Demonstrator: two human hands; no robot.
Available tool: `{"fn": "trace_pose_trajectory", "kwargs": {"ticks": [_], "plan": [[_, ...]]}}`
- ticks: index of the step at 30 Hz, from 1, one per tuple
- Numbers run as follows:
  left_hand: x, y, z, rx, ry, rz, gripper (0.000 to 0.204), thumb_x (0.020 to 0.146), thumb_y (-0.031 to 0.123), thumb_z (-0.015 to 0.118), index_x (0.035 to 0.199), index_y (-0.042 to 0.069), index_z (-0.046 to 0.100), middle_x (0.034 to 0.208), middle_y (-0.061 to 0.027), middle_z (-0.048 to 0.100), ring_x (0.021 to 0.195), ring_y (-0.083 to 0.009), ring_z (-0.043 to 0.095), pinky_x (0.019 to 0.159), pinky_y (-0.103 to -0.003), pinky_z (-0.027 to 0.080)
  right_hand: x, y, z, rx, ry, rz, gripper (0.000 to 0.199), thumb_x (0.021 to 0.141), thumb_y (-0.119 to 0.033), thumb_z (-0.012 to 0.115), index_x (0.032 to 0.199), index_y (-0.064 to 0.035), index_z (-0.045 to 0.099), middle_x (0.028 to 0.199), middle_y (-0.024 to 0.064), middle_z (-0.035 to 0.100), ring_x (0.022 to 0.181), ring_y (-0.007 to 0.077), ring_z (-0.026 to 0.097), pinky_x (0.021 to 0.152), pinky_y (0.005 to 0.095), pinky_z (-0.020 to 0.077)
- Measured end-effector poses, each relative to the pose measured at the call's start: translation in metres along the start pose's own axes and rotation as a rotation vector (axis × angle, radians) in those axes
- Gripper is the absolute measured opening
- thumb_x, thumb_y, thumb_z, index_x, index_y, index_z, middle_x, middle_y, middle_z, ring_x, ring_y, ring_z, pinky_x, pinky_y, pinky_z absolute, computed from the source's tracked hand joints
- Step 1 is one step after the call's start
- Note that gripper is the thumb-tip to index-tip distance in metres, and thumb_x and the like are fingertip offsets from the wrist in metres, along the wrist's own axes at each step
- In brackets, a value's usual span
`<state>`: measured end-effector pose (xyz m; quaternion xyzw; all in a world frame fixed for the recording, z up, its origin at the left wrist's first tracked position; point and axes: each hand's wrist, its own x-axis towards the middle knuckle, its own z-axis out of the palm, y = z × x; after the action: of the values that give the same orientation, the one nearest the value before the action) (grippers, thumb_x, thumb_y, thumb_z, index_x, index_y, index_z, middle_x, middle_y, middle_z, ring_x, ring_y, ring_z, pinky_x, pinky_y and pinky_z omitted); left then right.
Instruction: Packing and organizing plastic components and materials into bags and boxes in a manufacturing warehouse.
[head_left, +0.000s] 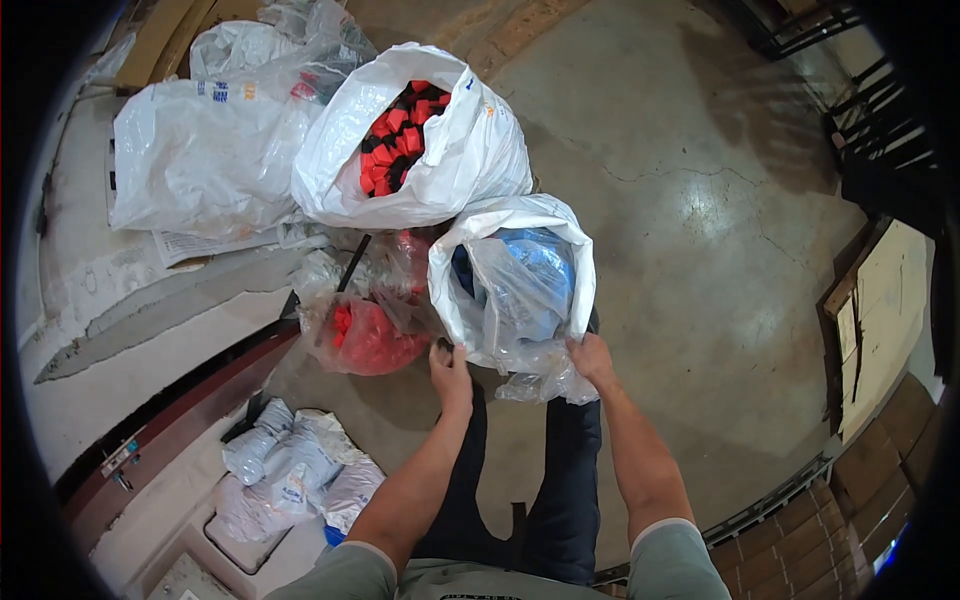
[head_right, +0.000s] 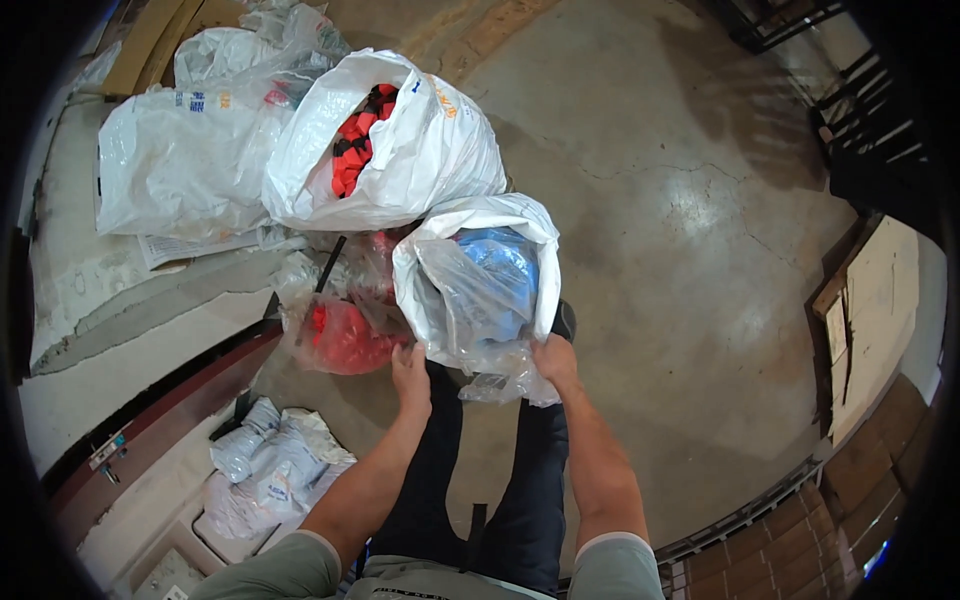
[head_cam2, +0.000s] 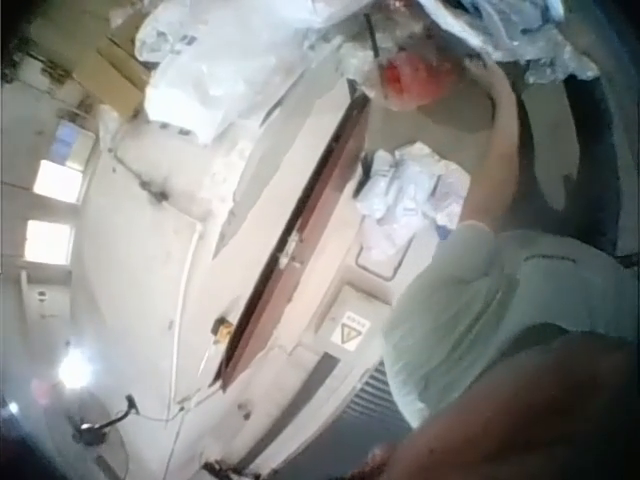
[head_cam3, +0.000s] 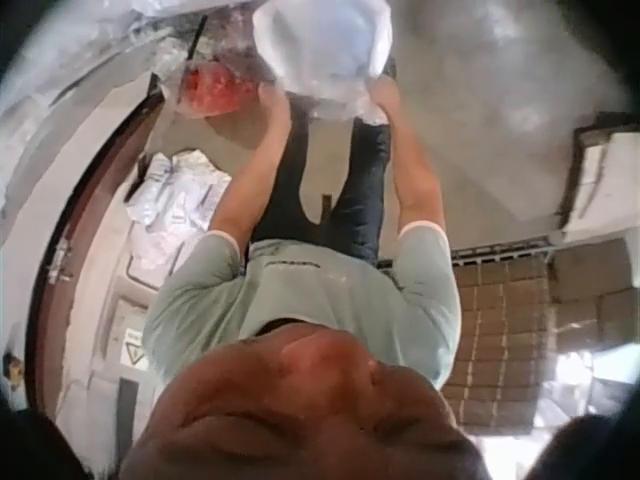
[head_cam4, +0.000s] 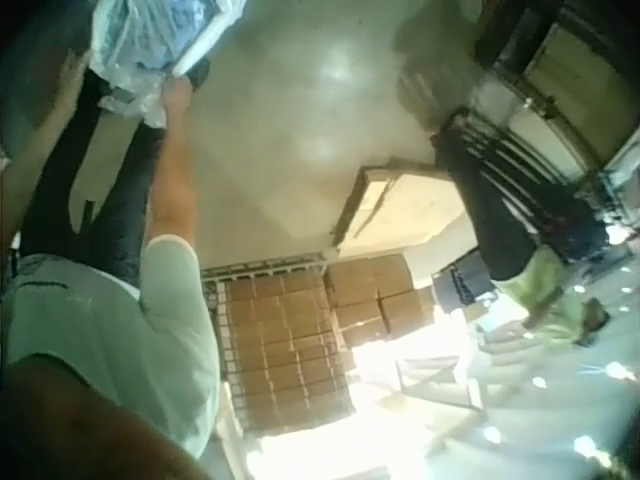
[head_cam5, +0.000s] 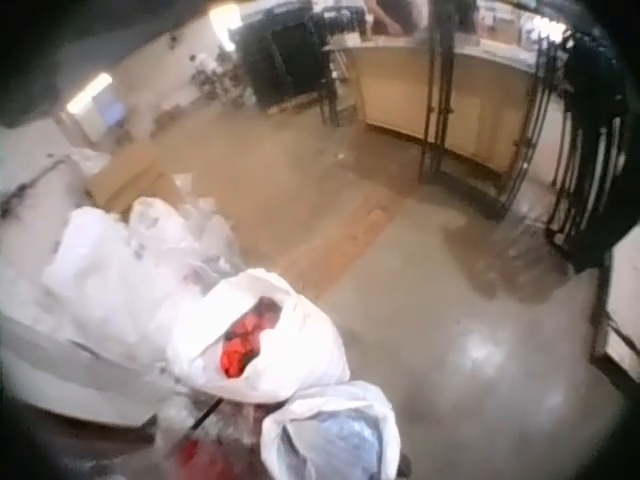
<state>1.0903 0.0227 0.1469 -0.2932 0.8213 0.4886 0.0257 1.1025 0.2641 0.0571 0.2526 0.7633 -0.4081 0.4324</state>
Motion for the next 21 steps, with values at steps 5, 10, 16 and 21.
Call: {"fn": "trace_pose_trajectory", "kwargs": {"ticks": [5,10,16,21], "plan": [[0.011,-0.045,0.045,-0.014,-0.064,-0.76,0.064,0.077,0.035,0.072,0.119,-0.006,0.049,0.112,-0.0179,0.058,0.1,-0.0297,0.057,0.079,-0.043,0.05,0.0,0.016,-0.036,-0.052,-0.048,0.031,0.06,0.084,-0.049,0.053,0.099,0.008,0.062,0.097,0.0328,0.06,0.098,0.0423,0.059,0.082,0.0436,0.0459],[-0.008,-0.086,0.071,0.081,-0.234,-1.049,0.056,0.073,0.04,0.071,0.104,-0.005,0.06,0.09,-0.0177,0.064,0.075,-0.0323,0.064,0.061,-0.045,0.054,0.008,0.03,-0.07,-0.034,-0.012,0.165,0.064,0.086,-0.054,0.047,0.101,0.006,0.063,0.099,0.0326,0.06,0.101,0.0425,0.057,0.086,0.0458,0.0443],[-0.049,-0.083,0.122,0.413,-0.261,-0.536,0.042,0.074,0.033,0.066,0.08,-0.009,0.065,0.08,-0.0297,0.062,0.084,-0.0418,0.063,0.071,-0.046,0.05,0.018,0.075,-0.127,-0.274,-0.032,-0.124,0.053,0.089,-0.043,0.045,0.1,0.007,0.06,0.096,0.0339,0.058,0.098,0.0481,0.055,0.084,0.0498,0.0432],[-0.037,-0.057,0.167,0.324,-0.343,-0.593,0.044,0.075,0.034,0.068,0.086,-0.008,0.065,0.086,-0.0297,0.063,0.085,-0.0405,0.064,0.072,-0.046,0.05,0.031,0.105,-0.162,-0.568,0.051,-0.156,0.043,0.09,-0.033,0.043,0.093,0.0054,0.062,0.088,0.0329,0.059,0.09,0.0483,0.057,0.079,0.0513,0.0437]]}}
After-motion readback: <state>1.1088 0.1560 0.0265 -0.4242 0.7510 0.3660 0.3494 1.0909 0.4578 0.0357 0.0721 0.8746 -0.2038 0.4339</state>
